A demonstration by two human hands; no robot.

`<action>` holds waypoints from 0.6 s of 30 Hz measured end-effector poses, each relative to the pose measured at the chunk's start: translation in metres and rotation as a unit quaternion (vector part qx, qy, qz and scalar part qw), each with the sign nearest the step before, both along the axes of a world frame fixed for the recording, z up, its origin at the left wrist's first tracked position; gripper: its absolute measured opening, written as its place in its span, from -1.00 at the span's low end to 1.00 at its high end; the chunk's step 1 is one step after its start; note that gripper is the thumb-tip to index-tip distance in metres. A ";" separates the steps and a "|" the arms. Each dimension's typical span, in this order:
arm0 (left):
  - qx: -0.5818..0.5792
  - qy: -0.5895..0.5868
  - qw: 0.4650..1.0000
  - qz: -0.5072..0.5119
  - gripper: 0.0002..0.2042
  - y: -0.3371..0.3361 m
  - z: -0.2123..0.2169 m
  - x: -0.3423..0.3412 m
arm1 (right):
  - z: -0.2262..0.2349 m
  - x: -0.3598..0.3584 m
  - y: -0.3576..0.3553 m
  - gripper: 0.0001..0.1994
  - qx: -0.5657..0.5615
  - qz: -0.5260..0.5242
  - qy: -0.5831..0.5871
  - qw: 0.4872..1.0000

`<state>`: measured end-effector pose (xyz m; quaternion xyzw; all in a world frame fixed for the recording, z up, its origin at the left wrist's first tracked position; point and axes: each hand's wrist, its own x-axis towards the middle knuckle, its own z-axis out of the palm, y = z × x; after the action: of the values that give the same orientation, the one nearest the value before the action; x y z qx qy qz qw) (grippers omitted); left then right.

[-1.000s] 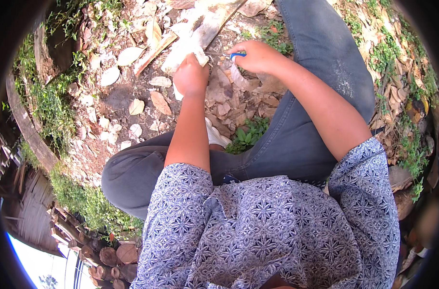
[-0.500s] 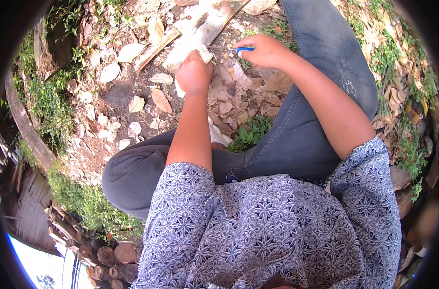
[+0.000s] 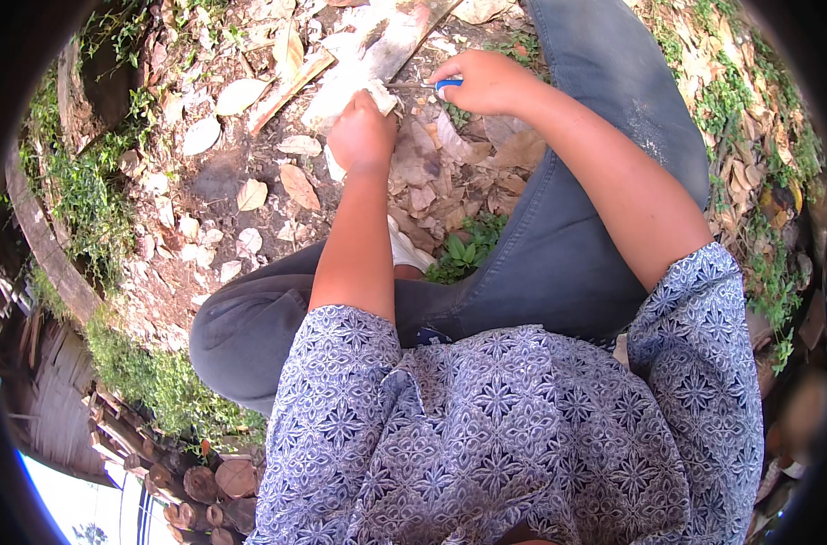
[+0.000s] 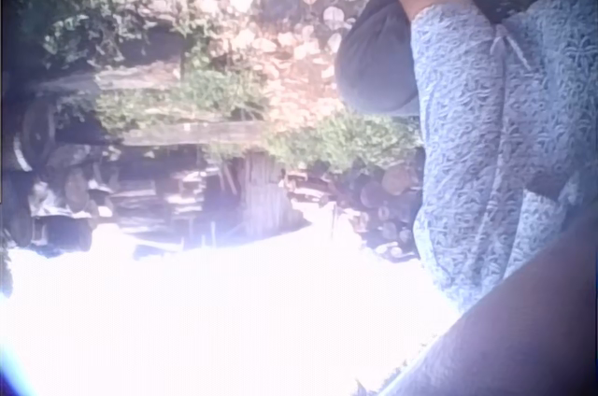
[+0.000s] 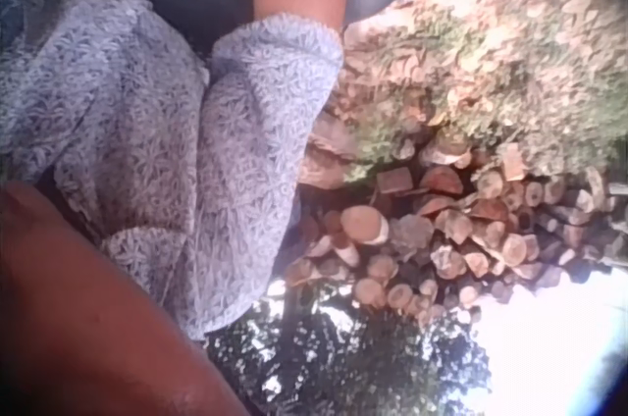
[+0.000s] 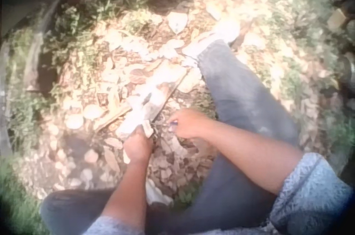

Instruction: The person sits on the ground and uses a blue-handled chisel to carve a small rectangular wooden block. They repeatedly scrape and shape the wood, then briefly inspect the block before continuing to carve.

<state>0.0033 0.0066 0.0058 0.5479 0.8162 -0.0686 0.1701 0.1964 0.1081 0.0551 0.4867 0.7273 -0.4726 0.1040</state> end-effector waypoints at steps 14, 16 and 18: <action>-0.002 -0.003 1.000 -0.006 -0.67 0.007 0.009 -0.004 | -0.014 -0.006 -0.016 -0.64 -0.054 -0.082 0.007 0.995; 0.005 -0.005 1.000 -0.005 -0.66 0.005 0.008 -0.005 | -0.019 0.000 -0.009 -0.63 -0.056 -0.069 0.023 0.996; 0.037 -0.004 0.999 -0.004 -0.67 0.006 0.003 -0.005 | -0.020 0.008 -0.002 -0.64 -0.052 -0.053 0.038 0.997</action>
<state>-0.0018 0.0126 0.0088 0.5576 0.8151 -0.0373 0.1528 0.2048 0.1064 0.0353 0.5003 0.6782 -0.5328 0.0763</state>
